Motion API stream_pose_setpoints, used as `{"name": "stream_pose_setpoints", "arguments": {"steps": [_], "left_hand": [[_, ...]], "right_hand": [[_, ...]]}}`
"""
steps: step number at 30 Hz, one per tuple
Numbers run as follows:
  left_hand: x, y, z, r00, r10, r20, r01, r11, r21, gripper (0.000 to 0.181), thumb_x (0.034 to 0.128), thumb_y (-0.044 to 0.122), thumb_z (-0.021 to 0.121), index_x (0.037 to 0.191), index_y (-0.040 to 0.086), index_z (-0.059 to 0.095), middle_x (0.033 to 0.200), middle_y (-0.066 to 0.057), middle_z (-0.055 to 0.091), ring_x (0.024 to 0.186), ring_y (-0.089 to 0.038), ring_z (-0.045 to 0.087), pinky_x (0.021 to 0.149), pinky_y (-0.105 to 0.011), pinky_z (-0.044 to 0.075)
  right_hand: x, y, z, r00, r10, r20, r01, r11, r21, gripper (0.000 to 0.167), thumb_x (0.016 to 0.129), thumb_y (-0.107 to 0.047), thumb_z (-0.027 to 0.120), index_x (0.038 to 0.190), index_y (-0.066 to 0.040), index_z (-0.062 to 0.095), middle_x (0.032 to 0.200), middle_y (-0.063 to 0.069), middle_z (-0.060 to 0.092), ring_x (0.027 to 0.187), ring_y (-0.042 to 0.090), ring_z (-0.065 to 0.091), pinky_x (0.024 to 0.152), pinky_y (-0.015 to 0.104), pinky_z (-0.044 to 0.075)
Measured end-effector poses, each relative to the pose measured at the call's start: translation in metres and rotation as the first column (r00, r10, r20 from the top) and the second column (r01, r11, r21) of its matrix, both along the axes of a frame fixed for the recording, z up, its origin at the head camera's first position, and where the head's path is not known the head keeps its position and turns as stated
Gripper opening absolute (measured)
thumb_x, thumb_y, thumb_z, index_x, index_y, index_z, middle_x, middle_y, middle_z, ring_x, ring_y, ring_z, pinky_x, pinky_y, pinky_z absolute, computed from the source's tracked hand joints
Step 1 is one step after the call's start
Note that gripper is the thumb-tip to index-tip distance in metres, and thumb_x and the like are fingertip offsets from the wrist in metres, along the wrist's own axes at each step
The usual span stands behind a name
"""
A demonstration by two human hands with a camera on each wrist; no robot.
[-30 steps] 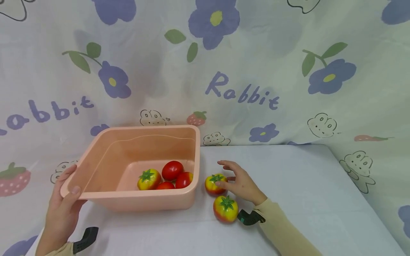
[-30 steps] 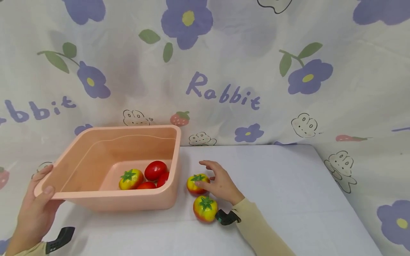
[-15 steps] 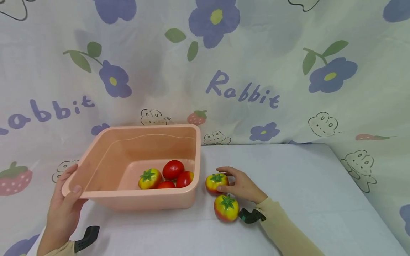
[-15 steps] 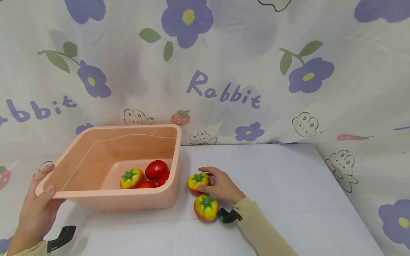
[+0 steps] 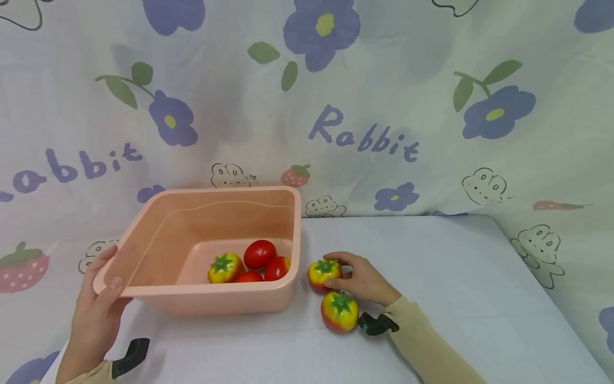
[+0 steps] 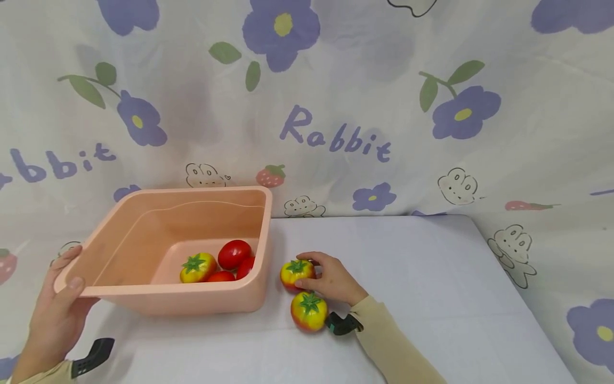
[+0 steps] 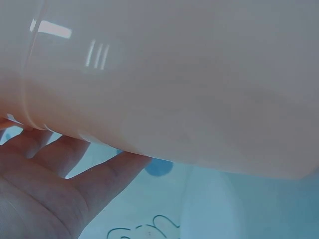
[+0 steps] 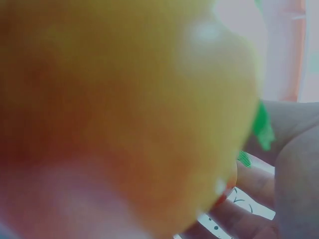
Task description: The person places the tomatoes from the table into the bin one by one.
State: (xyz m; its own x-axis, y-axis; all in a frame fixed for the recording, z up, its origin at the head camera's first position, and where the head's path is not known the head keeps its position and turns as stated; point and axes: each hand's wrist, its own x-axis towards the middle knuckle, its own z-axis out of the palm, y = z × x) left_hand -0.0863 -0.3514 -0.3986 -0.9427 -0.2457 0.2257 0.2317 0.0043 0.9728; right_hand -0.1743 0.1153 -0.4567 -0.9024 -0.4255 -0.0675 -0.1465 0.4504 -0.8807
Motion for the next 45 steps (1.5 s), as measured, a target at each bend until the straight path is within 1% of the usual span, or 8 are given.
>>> {"name": "stream_pose_setpoints", "arguments": {"steps": [6,9,13,20,24,33,40,45], "left_hand": [[-0.001,0.000,0.000,1.000,0.007,0.007,-0.007,1.000,-0.004,0.061,0.1034,0.003,0.045,0.158,0.022,0.027,0.158,-0.005,0.024,0.133,-0.018,0.039,0.084,-0.010,0.049],[-0.001,-0.001,-0.001,1.000,0.002,-0.005,-0.002,1.000,0.013,0.060,0.1031,0.002,0.045,0.157,0.021,0.028,0.158,-0.006,0.024,0.132,-0.019,0.039,0.085,-0.011,0.049],[-0.001,-0.002,-0.001,1.000,-0.012,-0.026,0.013,1.000,0.021,0.060,0.1032,0.000,0.044,0.157,0.020,0.028,0.157,-0.006,0.025,0.131,-0.018,0.041,0.086,-0.012,0.050],[-0.002,-0.003,-0.001,1.000,-0.004,0.015,0.004,1.000,-0.001,0.061,0.1039,0.003,0.046,0.158,0.023,0.026,0.159,-0.004,0.023,0.130,-0.013,0.042,0.083,-0.009,0.049],[-0.002,-0.003,-0.001,1.000,-0.012,0.012,0.012,1.000,0.002,0.061,0.1041,0.003,0.046,0.158,0.023,0.026,0.158,-0.004,0.023,0.130,-0.013,0.041,0.083,-0.010,0.049],[-0.003,-0.004,-0.001,1.000,-0.019,0.003,0.019,1.000,0.013,0.060,0.1041,0.003,0.045,0.158,0.024,0.026,0.158,-0.004,0.023,0.131,-0.014,0.040,0.084,-0.010,0.050],[-0.004,-0.004,-0.002,1.000,-0.018,0.005,0.018,1.000,-0.008,0.061,0.1042,0.003,0.045,0.158,0.025,0.026,0.159,-0.004,0.023,0.131,-0.014,0.040,0.084,-0.010,0.049],[-0.003,-0.003,-0.002,1.000,-0.008,0.005,0.008,1.000,0.001,0.061,0.1038,0.003,0.045,0.158,0.023,0.026,0.159,-0.004,0.023,0.131,-0.014,0.040,0.083,-0.009,0.049]], "right_hand": [[0.001,0.001,0.003,1.000,-0.004,-0.018,0.004,1.000,-0.015,0.055,0.087,-0.034,0.080,0.136,-0.019,0.060,0.132,0.000,0.060,0.112,0.023,0.059,0.093,0.043,0.055],[0.001,0.002,0.005,0.999,0.007,-0.035,-0.008,0.999,-0.035,0.056,0.087,-0.033,0.080,0.136,-0.017,0.060,0.133,-0.001,0.059,0.116,0.023,0.057,0.096,0.043,0.054],[0.002,0.003,0.012,0.998,0.007,-0.058,-0.011,0.998,-0.069,0.057,0.086,-0.030,0.081,0.137,-0.014,0.060,0.134,-0.001,0.059,0.116,0.023,0.057,0.095,0.040,0.054],[0.005,0.006,0.024,0.994,-0.005,-0.111,-0.008,0.994,-0.113,0.056,0.086,-0.030,0.082,0.135,-0.015,0.061,0.132,-0.004,0.062,0.115,0.021,0.057,0.093,0.036,0.054],[0.006,0.008,0.029,0.991,-0.011,-0.130,-0.006,0.992,-0.128,0.057,0.086,-0.032,0.081,0.136,-0.015,0.061,0.133,-0.004,0.061,0.117,0.021,0.056,0.093,0.035,0.054],[0.010,0.010,0.042,0.985,-0.060,-0.161,0.040,0.991,-0.128,0.057,0.085,-0.032,0.082,0.135,-0.017,0.061,0.134,-0.004,0.061,0.116,0.020,0.057,0.094,0.038,0.054],[0.013,0.010,0.051,0.971,-0.091,-0.221,0.057,0.986,-0.156,0.056,0.084,-0.031,0.083,0.134,-0.021,0.062,0.134,-0.005,0.060,0.118,0.019,0.057,0.093,0.037,0.054],[0.016,0.008,0.059,0.957,-0.123,-0.262,0.080,0.982,-0.168,0.056,0.085,-0.030,0.083,0.135,-0.019,0.061,0.134,-0.005,0.060,0.118,0.019,0.057,0.093,0.038,0.054]]}}
